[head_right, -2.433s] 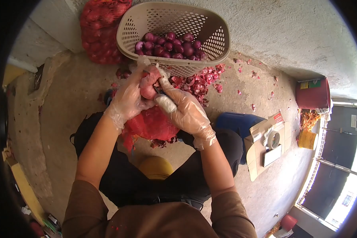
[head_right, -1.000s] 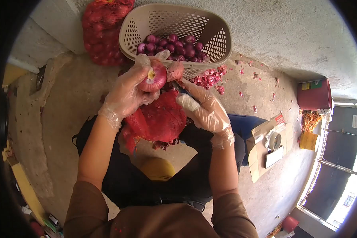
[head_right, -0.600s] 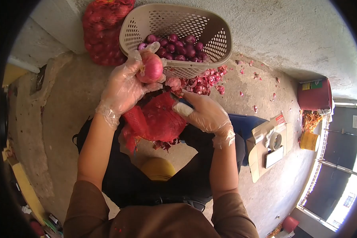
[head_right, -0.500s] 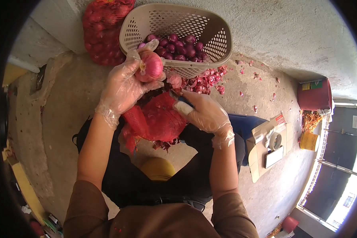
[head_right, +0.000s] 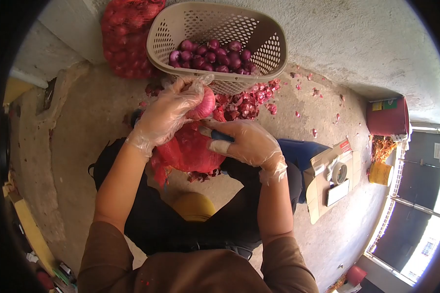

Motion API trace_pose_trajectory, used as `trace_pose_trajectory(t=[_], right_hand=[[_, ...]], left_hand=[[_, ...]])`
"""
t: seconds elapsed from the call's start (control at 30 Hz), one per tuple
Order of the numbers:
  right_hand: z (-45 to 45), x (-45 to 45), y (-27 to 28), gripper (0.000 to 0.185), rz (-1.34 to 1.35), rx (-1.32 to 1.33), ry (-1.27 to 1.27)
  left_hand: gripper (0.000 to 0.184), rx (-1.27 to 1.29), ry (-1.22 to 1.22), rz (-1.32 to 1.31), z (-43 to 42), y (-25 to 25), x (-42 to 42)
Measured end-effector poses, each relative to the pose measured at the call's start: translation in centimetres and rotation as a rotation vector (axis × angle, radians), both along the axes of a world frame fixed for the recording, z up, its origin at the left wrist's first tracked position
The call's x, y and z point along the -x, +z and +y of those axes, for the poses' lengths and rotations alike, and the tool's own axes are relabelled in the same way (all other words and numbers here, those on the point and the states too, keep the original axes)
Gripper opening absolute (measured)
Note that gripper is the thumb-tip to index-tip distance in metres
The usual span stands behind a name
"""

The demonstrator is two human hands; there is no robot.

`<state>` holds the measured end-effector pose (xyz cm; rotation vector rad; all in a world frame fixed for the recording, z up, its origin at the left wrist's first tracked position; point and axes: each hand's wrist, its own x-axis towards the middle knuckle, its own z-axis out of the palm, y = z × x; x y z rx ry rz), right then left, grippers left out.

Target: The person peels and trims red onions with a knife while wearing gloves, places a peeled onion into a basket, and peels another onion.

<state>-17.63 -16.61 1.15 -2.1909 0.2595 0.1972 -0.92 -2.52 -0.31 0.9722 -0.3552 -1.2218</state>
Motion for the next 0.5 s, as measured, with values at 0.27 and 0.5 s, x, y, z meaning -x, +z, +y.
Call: trace_pose_trajectory(t=[0.27,0.5], right_hand=[[-0.3,-0.5,2.9,0.055,0.364,0.106,-0.128],[-0.3,0.3,4.0,0.073,0.17,-0.177,-0.295]], left_hand=[[0.031,0.013,0.105,0.025,0.0,-0.1,-0.3],[0.037,0.028,0.115,-0.015,0.1,1.0,-0.6]])
